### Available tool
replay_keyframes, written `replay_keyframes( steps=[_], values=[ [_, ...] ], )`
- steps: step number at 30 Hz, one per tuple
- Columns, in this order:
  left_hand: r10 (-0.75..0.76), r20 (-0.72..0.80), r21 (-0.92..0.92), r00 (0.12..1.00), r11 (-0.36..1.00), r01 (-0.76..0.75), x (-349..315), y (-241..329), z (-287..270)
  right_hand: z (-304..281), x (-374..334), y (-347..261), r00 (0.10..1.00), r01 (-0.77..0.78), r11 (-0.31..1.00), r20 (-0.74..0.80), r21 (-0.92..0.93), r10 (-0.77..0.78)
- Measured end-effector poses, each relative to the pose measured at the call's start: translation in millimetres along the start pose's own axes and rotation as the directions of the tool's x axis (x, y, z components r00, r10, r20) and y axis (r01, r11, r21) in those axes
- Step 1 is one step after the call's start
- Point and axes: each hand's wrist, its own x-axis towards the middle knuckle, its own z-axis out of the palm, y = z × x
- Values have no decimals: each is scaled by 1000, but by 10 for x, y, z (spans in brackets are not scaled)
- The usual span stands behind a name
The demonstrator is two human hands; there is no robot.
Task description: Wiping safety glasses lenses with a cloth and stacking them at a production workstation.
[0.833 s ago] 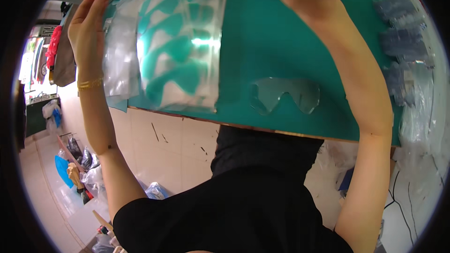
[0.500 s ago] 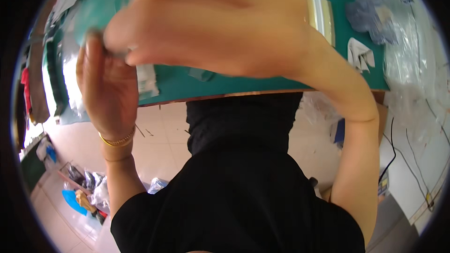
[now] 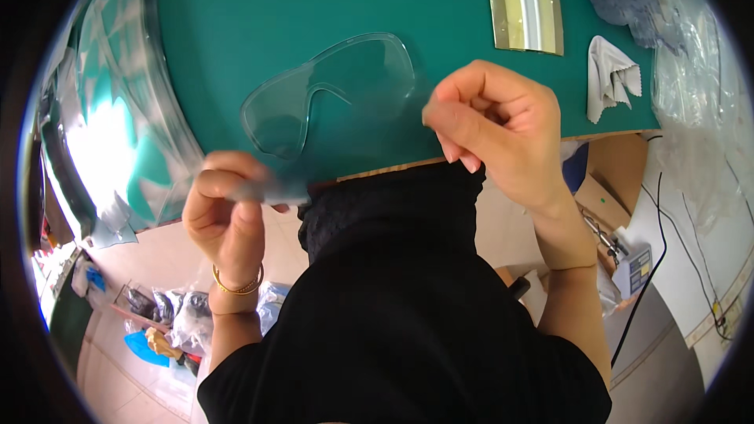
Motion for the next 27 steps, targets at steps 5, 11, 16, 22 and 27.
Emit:
replay_keyframes(
  steps=[5, 11, 16, 22, 27],
  values=[
    [-27, -365, 401, 931, 897, 184, 86, 11, 29, 141, 132, -11, 984, -36, 963, -175, -268, -11],
    [4, -487, 471, 873, 843, 259, 181, -75, 147, 172, 210, 23, 984, -88, 928, -175, -363, 25],
    [59, -499, 571, 864, 773, 276, 204, -79, 199, 181, 227, -8, 984, -116, 916, -172, -383, 53],
    [89, -490, 586, 867, 770, 252, 209, -122, 205, 172, 233, 47, 987, -88, 914, -156, -397, 27],
    [90, -506, 595, 858, 756, 272, 213, -128, 217, 171, 217, 56, 987, -97, 907, -158, -411, 34]
  ],
)
